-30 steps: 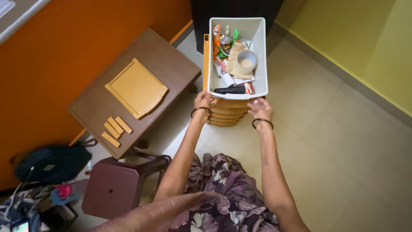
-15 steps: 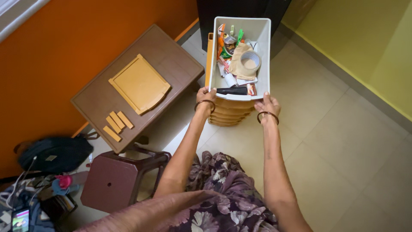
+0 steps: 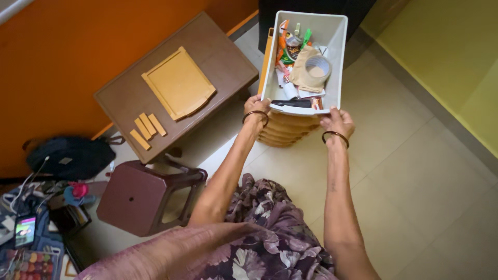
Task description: The person disassembles a stack of yellow plastic storage crates by removing lids, side panels, and frames. They place the disassembled parts on a nearby brown table and leave the white inner bins on the floor.
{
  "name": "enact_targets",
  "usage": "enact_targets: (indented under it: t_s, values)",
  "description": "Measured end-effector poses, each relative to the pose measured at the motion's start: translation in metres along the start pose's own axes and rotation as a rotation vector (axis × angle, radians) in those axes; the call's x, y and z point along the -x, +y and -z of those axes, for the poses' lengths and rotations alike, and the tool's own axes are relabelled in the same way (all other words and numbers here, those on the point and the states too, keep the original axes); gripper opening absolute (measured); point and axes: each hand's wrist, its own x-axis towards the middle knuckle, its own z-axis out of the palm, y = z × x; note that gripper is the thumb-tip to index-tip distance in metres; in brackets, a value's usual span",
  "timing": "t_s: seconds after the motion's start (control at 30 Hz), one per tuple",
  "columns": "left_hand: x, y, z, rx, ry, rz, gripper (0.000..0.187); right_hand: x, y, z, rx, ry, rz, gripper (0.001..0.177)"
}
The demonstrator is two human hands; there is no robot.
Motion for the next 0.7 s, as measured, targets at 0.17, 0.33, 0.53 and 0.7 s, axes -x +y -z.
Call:
enact_targets:
  t_s: [0.17, 0.33, 0.53, 0.7]
  values:
    - [0.018, 0.004, 0.000, 0.085, 0.019, 0.012, 0.034, 0.028, -0.026, -0.007, 0.011, -0.009, 0.038, 0.020]
    - [0.041, 0.023, 0.012, 0.100, -0.016, -0.088, 0.037, 0.059, -0.051, -0.028, 0.067, -0.015, 0.069, 0.021]
    - [0.070, 0.060, 0.046, 0.099, 0.002, -0.106, 0.038, 0.097, -0.060, -0.063, 0.060, -0.085, 0.113, 0.020]
    - [0.080, 0.073, 0.094, 0.091, 0.075, -0.134, 0.039, 0.121, -0.040, -0.094, 0.069, -0.158, 0.109, 0.020]
